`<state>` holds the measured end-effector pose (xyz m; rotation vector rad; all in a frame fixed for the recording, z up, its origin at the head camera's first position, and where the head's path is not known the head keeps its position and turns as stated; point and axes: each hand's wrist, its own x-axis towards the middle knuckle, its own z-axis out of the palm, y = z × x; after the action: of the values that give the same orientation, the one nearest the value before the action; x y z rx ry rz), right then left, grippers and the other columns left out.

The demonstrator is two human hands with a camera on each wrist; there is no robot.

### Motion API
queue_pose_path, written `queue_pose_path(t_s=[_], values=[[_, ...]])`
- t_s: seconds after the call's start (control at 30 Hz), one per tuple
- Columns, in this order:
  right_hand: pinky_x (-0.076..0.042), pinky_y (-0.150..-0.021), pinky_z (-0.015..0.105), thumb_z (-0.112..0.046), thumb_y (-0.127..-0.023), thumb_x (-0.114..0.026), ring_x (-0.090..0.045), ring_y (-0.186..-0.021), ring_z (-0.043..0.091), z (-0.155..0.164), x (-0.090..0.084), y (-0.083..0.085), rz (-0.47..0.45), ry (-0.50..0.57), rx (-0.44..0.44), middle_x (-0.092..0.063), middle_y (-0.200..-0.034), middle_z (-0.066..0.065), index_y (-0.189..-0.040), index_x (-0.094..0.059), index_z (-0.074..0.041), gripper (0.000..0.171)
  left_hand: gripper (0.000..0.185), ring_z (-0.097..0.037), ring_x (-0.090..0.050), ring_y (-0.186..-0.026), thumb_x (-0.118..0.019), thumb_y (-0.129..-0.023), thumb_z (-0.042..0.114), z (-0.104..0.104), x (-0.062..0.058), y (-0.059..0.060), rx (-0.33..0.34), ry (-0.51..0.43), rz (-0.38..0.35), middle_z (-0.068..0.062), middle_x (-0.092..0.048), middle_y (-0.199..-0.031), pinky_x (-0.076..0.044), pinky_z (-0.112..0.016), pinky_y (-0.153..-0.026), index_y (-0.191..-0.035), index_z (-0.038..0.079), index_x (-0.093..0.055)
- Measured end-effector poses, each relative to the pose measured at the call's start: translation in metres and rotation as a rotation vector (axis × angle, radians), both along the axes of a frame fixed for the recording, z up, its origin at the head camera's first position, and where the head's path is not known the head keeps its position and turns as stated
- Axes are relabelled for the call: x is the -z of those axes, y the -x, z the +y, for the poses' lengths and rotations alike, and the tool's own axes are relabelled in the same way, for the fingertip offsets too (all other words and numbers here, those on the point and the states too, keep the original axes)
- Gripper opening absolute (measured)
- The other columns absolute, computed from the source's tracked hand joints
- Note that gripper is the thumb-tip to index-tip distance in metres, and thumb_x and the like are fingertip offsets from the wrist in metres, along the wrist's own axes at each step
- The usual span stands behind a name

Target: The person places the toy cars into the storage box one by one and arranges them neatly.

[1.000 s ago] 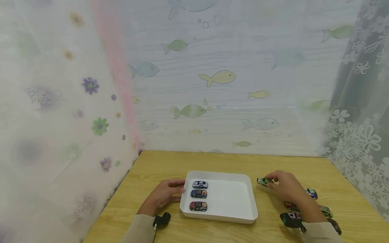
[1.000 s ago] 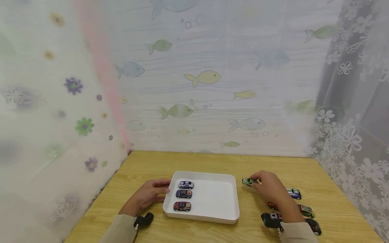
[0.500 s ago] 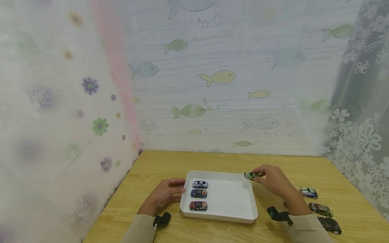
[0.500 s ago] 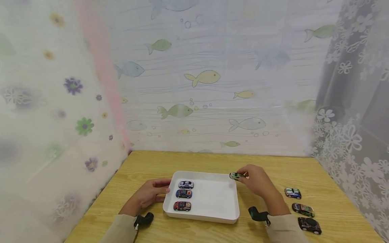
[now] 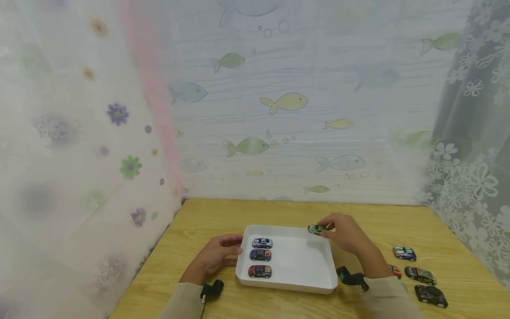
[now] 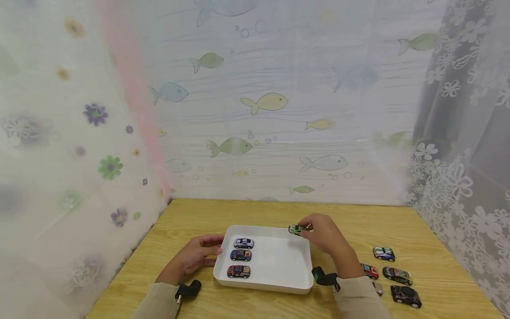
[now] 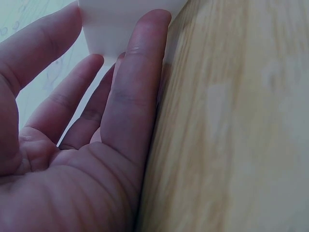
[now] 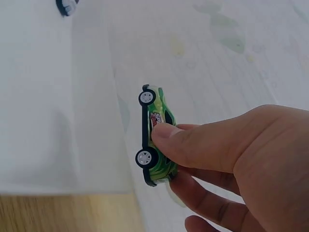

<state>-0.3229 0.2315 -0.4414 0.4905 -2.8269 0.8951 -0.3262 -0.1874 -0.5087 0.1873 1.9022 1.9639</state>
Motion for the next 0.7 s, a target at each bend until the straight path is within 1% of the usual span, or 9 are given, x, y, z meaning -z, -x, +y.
queue_pose_path(t_s=[0.3,0.53,0.7], values=[[-0.059,-0.079,0.038,-0.008,-0.089,-0.081,-0.067,-0.095,0.017,-0.020,-0.002,0.004,-0.033,0.007,0.005,-0.074,-0.109,0.002,-0.107,-0.081,-0.013,0.019,0.057,-0.028,-0.067,-0.119,-0.073,-0.097,0.009,0.000,-0.001,-0.001,-0.005,-0.002,-0.009,-0.022,-0.053,-0.151,-0.061,-0.047,-0.094,-0.149,0.000,-0.051],[-0.056,-0.073,0.032,-0.008,-0.089,-0.080,-0.066,-0.089,0.013,-0.033,-0.004,0.005,-0.065,0.032,-0.009,-0.073,-0.104,0.000,-0.106,-0.081,-0.013,0.018,0.056,-0.027,-0.068,-0.118,-0.074,-0.096,0.008,0.000,0.000,0.000,-0.011,-0.001,-0.006,-0.021,-0.055,-0.149,-0.061,-0.047,-0.093,-0.148,0.000,-0.053],[-0.055,-0.071,0.031,-0.006,-0.088,-0.080,-0.066,-0.088,0.013,-0.041,-0.001,0.005,-0.106,0.060,-0.018,-0.074,-0.102,0.000,-0.104,-0.081,-0.013,0.017,0.056,-0.026,-0.068,-0.117,-0.074,-0.096,0.008,0.000,0.001,0.001,-0.006,0.002,0.001,-0.021,-0.056,-0.149,-0.061,-0.048,-0.093,-0.147,-0.001,-0.054]])
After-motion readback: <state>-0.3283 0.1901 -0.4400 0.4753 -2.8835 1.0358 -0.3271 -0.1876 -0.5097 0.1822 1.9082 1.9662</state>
